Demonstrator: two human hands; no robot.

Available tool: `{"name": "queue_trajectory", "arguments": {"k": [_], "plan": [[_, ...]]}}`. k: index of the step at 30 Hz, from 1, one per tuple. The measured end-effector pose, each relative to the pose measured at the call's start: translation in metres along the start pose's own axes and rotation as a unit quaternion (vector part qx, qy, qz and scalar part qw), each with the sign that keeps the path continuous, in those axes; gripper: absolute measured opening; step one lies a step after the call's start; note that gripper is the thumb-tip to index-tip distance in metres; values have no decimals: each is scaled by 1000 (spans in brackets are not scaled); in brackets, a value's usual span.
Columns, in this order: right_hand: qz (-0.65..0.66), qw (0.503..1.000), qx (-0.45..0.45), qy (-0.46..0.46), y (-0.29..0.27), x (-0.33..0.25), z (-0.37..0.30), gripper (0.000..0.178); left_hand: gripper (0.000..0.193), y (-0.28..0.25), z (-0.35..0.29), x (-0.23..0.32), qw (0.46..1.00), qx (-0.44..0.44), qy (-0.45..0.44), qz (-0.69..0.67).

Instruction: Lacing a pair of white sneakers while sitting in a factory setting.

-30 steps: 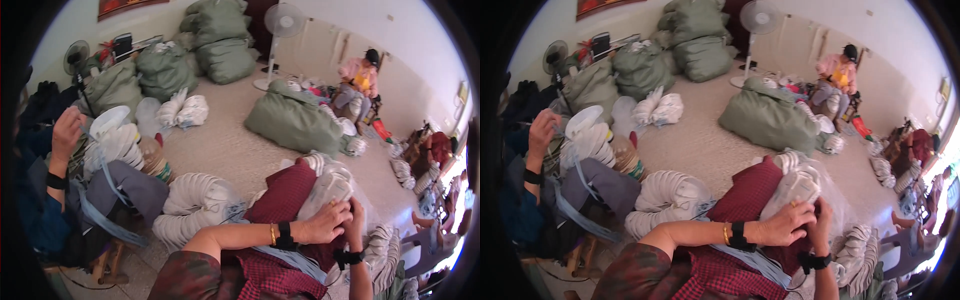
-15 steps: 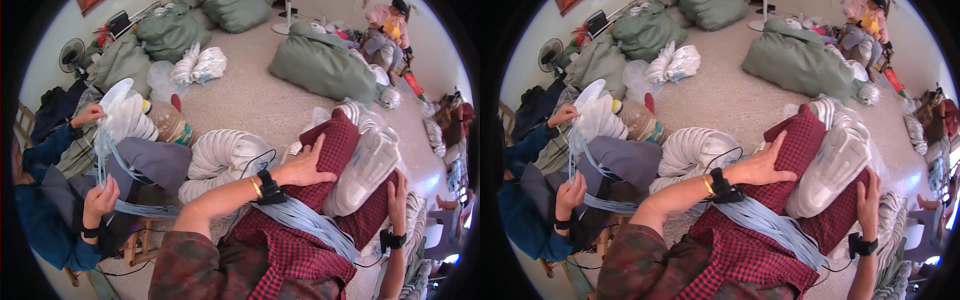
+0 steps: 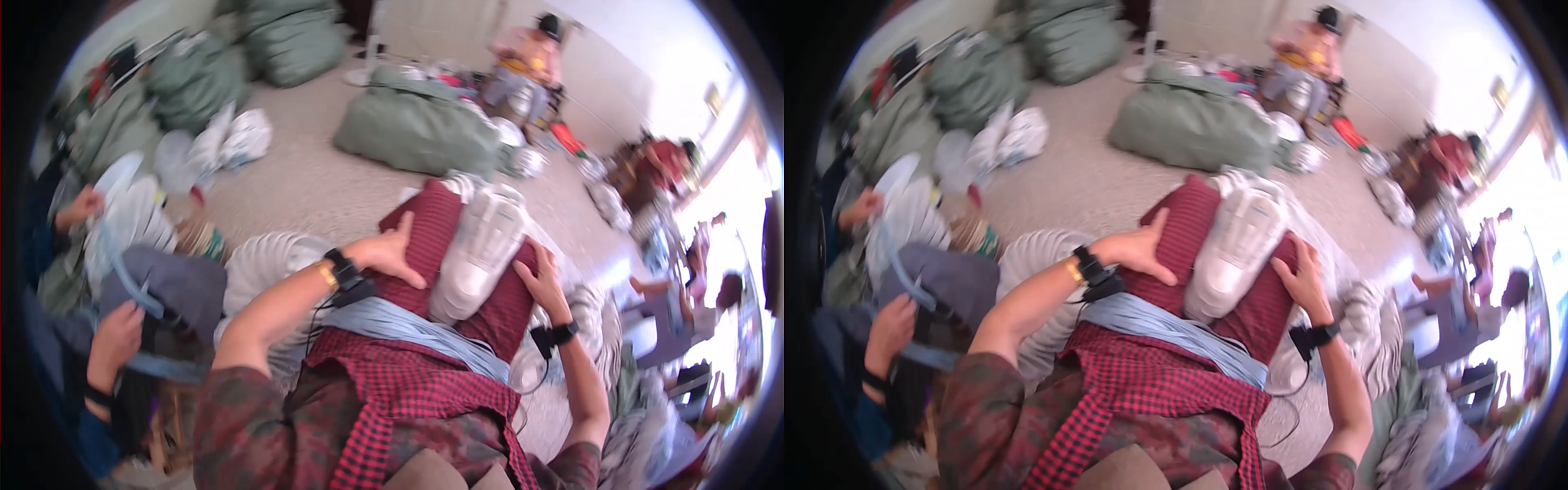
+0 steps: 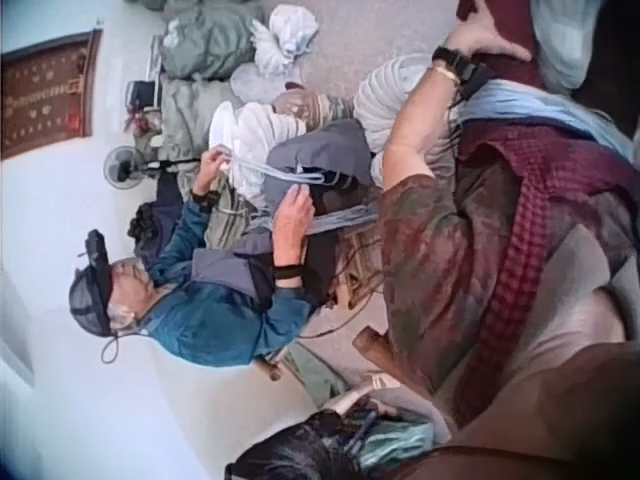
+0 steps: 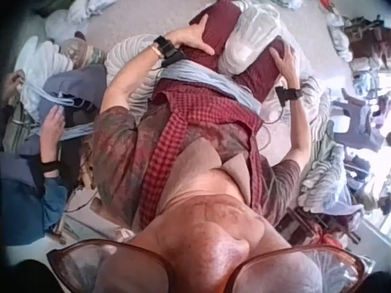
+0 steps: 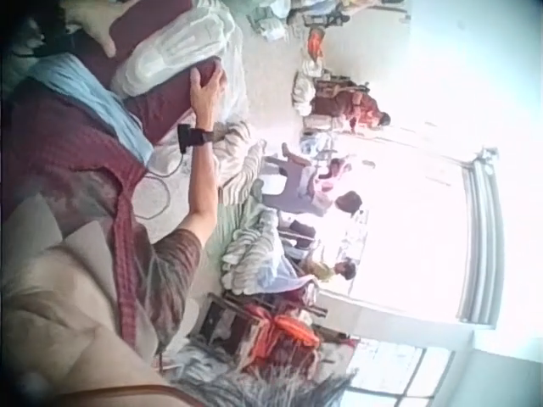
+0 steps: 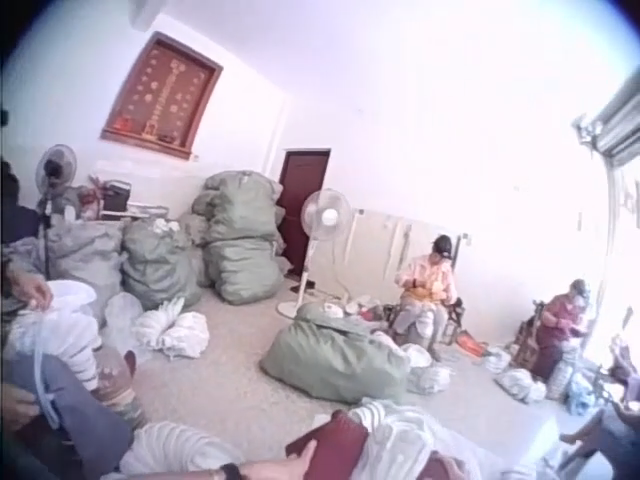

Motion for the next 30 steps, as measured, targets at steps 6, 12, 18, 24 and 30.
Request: {"name": "queue_trajectory", "arguments": {"k": [6,12,18,24,30], "plan": [[-1,985,77,-157,-7,-73,-48,15,160,25,10,-39,985,64,155,-44],[96,974,-153,-135,13,-90,-116,19,158,10,5,-3,988,25,89,-122],[198,961,-194,-20,13,-86,-104,22,158,12,0,-20,993,21,57,-103],[407,868,-203,198,19,-69,-105,24,155,15,-5,-16,993,31,48,-100],[369,905,-180,112,16,-70,-92,22,139,-5,-16,0,996,59,17,-64]]}}
Point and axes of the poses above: each hand's wrist, its own z-axis towards the middle knuckle, its own y-axis out of the palm, x = y × z, the point moved 3 cm from there along z, towards the middle knuckle, and after that the axes turned 6 degrees about x, right-handed, at the moved point
